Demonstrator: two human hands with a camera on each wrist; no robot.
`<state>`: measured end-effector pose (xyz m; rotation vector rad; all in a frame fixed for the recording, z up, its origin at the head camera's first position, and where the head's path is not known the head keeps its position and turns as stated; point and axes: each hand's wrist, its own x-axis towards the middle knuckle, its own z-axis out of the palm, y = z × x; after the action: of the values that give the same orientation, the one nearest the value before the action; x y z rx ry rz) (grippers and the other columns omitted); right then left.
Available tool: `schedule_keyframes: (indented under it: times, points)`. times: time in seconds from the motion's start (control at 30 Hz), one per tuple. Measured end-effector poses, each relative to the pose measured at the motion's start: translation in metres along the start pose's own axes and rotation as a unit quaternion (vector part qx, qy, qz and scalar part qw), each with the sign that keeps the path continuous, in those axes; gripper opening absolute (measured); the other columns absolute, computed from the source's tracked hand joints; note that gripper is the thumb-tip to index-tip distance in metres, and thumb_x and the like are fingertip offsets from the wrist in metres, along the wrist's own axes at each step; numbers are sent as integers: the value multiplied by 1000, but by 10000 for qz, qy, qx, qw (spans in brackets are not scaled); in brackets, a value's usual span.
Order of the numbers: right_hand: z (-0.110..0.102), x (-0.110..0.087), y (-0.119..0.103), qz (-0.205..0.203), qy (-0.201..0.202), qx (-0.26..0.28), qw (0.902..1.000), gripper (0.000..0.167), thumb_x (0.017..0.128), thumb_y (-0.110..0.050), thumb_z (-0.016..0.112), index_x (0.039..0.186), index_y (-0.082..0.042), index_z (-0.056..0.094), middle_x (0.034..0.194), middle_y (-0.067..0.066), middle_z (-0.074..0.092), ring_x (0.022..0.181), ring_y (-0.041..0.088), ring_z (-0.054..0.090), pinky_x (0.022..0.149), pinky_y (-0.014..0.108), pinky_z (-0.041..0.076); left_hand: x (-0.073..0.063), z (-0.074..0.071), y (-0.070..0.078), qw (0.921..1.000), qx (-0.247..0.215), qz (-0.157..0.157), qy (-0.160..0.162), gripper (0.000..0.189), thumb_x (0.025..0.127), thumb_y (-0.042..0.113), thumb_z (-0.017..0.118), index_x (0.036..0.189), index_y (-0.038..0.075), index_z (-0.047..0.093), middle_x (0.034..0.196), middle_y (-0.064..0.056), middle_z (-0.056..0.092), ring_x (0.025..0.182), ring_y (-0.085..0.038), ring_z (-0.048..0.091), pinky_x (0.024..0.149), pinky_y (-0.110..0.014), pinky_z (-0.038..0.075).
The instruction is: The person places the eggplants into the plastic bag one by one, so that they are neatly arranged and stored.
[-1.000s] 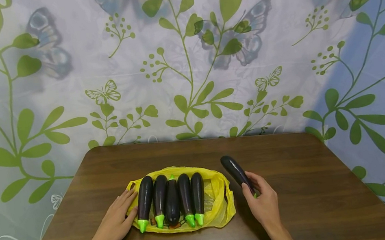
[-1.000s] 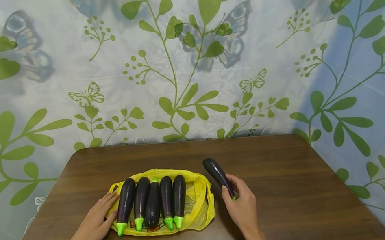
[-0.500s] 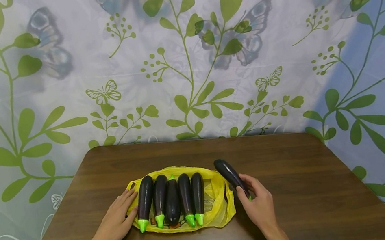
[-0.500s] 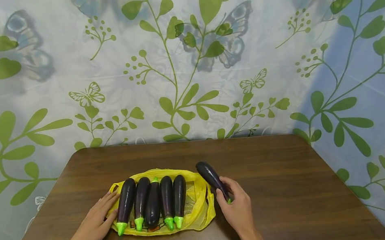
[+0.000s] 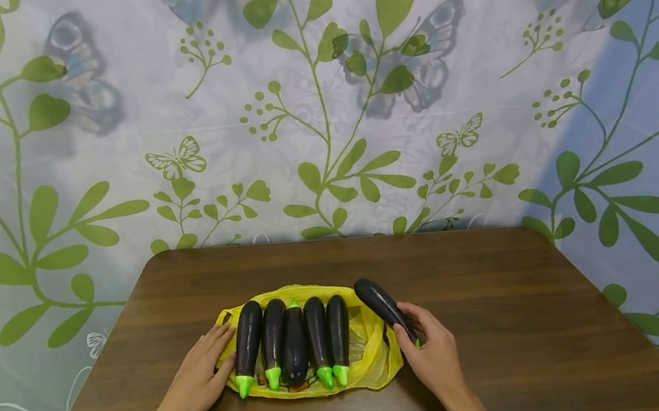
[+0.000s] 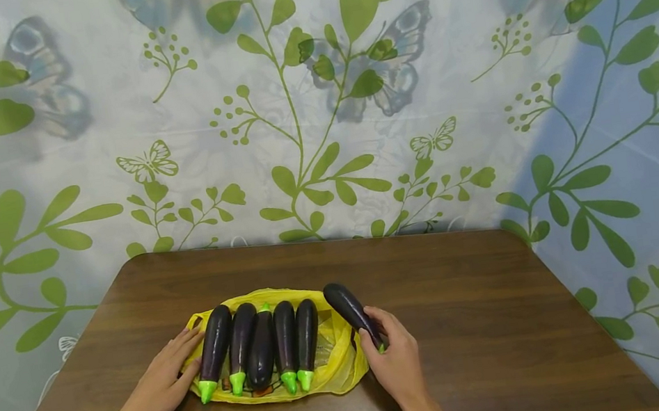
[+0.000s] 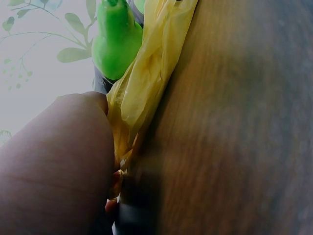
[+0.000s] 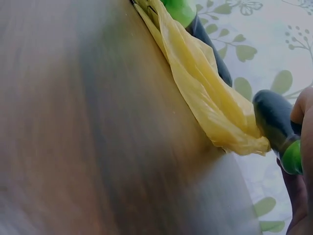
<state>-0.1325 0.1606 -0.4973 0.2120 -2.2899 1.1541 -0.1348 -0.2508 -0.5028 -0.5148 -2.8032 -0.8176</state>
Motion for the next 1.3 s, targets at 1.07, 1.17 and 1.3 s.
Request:
schedule_keyframes:
  times: [1.07, 1.17, 1.3]
  points:
    - [14, -3, -10, -227, -508, -99, 9984, 36, 88, -5, 81, 122, -9, 72, 122, 7, 72, 102, 18, 73, 88, 36, 63, 0, -2, 0, 10000, 7, -28, -60, 50, 107, 22, 56, 150, -2, 51, 158, -21, 46, 149, -41, 38, 119, -65, 28]
    - [14, -4, -10, -311, -596, -103, 9977, 37, 89, -7, 81, 125, -11, 71, 124, 5, 72, 103, 16, 73, 89, 36, 63, 0, -2, 1, 10000, 7, -49, -85, 50, 107, 22, 56, 150, -2, 50, 158, -21, 46, 149, -41, 38, 119, -65, 28]
    - [14, -5, -12, -400, -735, -26, 9965, 41, 89, -9, 81, 129, -13, 70, 127, 2, 71, 103, 14, 73, 89, 36, 63, 1, -2, 1, 9999, 6, -54, -97, 50, 107, 22, 56, 151, -2, 50, 158, -21, 45, 149, -41, 37, 119, -65, 28]
